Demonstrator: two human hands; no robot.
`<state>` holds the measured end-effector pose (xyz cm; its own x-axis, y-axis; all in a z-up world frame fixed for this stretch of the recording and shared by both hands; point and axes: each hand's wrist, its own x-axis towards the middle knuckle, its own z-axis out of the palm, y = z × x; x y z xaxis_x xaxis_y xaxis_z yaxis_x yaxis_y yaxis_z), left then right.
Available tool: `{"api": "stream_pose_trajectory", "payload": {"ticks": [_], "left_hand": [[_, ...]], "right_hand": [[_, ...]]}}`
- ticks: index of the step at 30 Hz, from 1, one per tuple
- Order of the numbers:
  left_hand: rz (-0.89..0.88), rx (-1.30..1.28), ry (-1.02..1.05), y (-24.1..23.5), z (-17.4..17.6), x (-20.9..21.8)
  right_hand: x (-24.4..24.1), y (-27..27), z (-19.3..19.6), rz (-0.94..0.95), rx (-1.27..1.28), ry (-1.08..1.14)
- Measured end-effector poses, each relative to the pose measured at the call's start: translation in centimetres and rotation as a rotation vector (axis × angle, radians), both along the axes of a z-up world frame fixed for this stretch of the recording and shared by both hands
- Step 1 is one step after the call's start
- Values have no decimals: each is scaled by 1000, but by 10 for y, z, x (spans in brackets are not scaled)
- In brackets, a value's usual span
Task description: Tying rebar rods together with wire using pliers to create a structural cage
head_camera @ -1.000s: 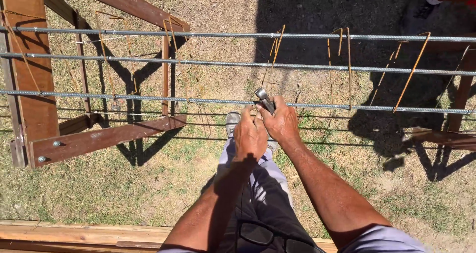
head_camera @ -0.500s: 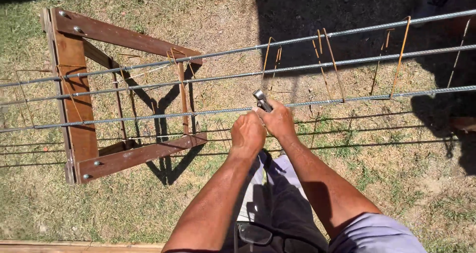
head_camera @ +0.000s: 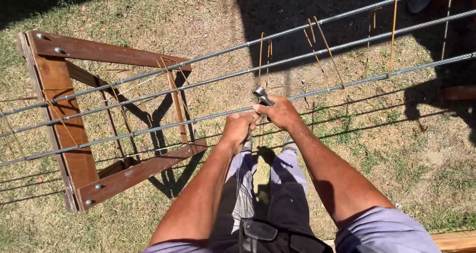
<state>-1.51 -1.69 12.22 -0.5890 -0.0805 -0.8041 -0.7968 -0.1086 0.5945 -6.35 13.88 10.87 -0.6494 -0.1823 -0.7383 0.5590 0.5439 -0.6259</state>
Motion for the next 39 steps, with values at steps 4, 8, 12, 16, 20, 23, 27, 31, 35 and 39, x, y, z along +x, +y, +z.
{"api": "stream_pose_trajectory", "payload": {"ticks": [4, 8, 12, 16, 20, 23, 27, 31, 35, 39], "left_hand": [[80, 292, -60, -8, 1, 3], [48, 353, -33, -19, 2, 4], [-30, 292, -34, -22, 7, 0], [-50, 256, -43, -24, 18, -4], [-46, 259, -62, -25, -11, -1], [-94, 188, -15, -26, -38, 5], [-95, 137, -49, -23, -27, 6], [-63, 149, -49, -23, -19, 2], [-100, 137, -24, -24, -27, 7], [-32, 192, -45, -21, -9, 5]], "right_hand": [[-2, -5, 20, -17, 31, -42], [2, -1, 30, -114, -99, 24], [23, 16, 64, -102, 50, 154], [113, 36, 70, -391, -44, 164], [210, 27, 39, -450, 207, -66], [221, 16, 39, -354, 210, -233], [232, 13, 12, -378, 41, -391], [209, -6, 41, -508, -238, -404], [208, -17, 45, -823, -705, -392], [204, -25, 48, -849, -718, -413]]}}
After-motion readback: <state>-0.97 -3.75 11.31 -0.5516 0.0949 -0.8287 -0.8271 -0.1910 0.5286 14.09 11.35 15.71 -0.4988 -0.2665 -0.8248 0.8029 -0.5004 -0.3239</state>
